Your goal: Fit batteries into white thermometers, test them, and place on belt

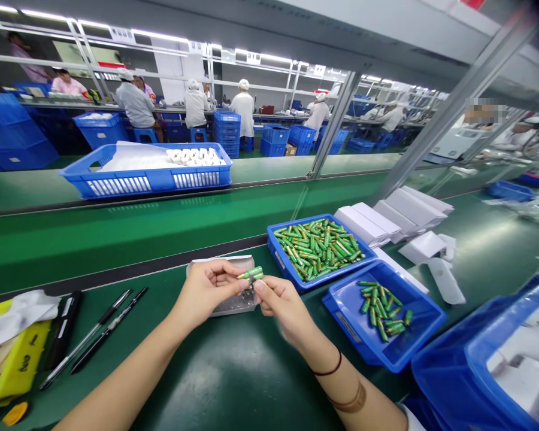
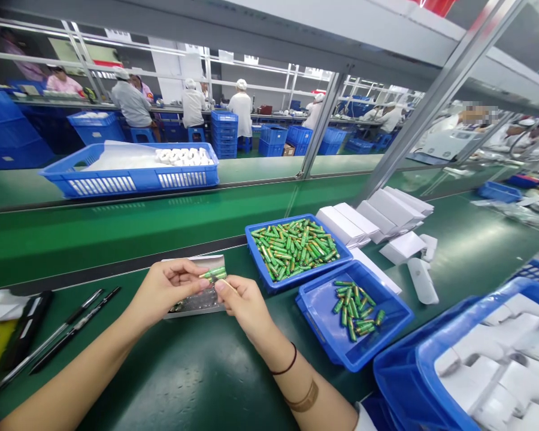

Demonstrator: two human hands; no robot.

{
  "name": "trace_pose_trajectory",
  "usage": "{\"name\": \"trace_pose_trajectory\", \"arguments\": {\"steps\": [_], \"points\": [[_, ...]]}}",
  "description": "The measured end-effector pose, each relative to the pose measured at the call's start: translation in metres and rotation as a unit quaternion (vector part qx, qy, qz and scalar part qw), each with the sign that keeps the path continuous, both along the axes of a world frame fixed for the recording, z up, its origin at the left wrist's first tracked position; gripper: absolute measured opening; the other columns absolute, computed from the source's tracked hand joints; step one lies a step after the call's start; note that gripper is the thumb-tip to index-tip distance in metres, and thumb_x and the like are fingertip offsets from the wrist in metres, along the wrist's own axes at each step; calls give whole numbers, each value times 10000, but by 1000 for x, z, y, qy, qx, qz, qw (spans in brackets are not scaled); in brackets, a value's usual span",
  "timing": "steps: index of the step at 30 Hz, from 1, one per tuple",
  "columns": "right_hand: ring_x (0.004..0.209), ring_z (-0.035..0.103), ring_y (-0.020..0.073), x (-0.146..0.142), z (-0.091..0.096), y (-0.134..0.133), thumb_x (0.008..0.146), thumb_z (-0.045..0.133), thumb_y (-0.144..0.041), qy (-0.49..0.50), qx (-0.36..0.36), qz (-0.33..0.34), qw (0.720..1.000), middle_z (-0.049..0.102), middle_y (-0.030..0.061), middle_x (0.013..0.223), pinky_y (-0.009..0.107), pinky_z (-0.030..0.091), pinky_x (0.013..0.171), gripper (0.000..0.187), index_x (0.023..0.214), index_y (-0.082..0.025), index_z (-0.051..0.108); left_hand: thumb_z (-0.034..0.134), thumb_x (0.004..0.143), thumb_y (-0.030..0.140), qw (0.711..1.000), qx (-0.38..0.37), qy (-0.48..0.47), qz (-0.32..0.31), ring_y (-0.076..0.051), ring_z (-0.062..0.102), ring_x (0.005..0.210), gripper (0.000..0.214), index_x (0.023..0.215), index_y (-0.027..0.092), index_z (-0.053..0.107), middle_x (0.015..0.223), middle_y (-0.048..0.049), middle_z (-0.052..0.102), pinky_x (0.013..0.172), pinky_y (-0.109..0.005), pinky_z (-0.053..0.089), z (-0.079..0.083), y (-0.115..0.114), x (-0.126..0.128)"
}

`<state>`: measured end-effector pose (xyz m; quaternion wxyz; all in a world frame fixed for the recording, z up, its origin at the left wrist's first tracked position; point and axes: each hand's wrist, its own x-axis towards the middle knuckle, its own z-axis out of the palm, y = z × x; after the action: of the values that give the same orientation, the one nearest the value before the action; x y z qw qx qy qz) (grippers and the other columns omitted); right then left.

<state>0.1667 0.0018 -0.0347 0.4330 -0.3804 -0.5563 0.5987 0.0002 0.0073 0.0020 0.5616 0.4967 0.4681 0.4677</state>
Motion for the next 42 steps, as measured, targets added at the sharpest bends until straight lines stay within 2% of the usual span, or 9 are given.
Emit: {"name": "trace_pose_trajectory", "arguments": {"steps": [8, 13, 15, 22, 29, 33, 35, 38, 42], "points": [[510, 325, 94, 2, 8, -9, 819, 617, -447, -89, 148, -172, 970, 398, -28, 550, 249, 242, 472, 360, 595, -181, 522, 764, 620, 246, 992, 68, 109, -11, -143, 646, 556, 153, 697, 134, 693, 621, -21, 700, 504, -197, 510, 18, -8, -3], [387, 164, 66, 12, 14, 4, 833, 549, -556, 127, 32, -164, 978, 177, -111, 465, 219, 205, 380, 431, 608, -223, 394, 733, 659, 249, 981, 103, 161, -36, -156, 649, 562, 115, 720, 152, 723, 668, -34, 724, 513, -215, 517, 20, -13, -9], [414, 306, 72, 12, 15, 8, 806, 592, -560, 149, 37, -179, 972, 329, -83, 501, 217, 293, 405, 413, 643, -215, 434, 724, 681, 251, 975, 127, 181, -27, -170, 670, 619, 138, 787, 164, 736, 718, -34, 738, 558, -227, 530, 15, -13, -7], [551, 576, 119, 0, 7, 4, 670, 778, -410, 125, -22, -76, 989, 601, -13, 685, 233, 428, 472, 411, 669, -204, 422, 594, 825, 203, 916, 290, 277, -8, -176, 691, 812, 163, 900, 212, 739, 884, -15, 752, 749, -243, 523, -3, -18, 6], [583, 582, 113, 14, 25, -2, 636, 793, -353, 89, -99, 53, 990, 621, 0, 704, 214, 401, 500, 422, 663, -195, 402, 583, 825, 236, 929, 222, 271, -118, -187, 694, 821, 174, 894, 250, 743, 888, -1, 751, 733, -241, 530, 22, -20, -10], [584, 549, 125, 30, 32, -16, 700, 701, -274, -75, 33, -26, 996, 624, 0, 725, 245, 393, 531, 345, 667, -215, 362, 636, 774, 300, 945, 194, 264, -16, -212, 689, 806, 152, 870, 205, 706, 857, -38, 743, 723, -275, 536, 26, -15, -17], [613, 544, 147, 51, 33, -21, 752, 621, -252, -213, 162, -165, 949, 607, 8, 722, 277, 408, 581, 235, 672, -215, 403, 635, 771, 292, 932, 197, 305, -25, -208, 684, 786, 152, 887, 205, 680, 843, -33, 735, 702, -275, 526, 18, -13, -17], [694, 563, 209, 95, 31, -24, 817, 528, -282, -381, 293, -380, 790, 573, 35, 720, 335, 425, 658, 143, 711, -217, 458, 572, 803, 223, 894, 209, 386, -86, -194, 664, 727, 102, 850, 209, 661, 807, -17, 722, 666, -273, 500, 2, -11, -11], [771, 575, 289, 135, 28, -23, 826, 469, -274, -514, 311, -461, 653, 591, 86, 736, 412, 437, 702, 108, 735, -223, 439, 483, 843, 155, 853, 222, 450, -143, -213, 663, 815, 210, 872, 203, 685, 898, -45, 714, 722, -295, 484, -14, -13, 2]]}}
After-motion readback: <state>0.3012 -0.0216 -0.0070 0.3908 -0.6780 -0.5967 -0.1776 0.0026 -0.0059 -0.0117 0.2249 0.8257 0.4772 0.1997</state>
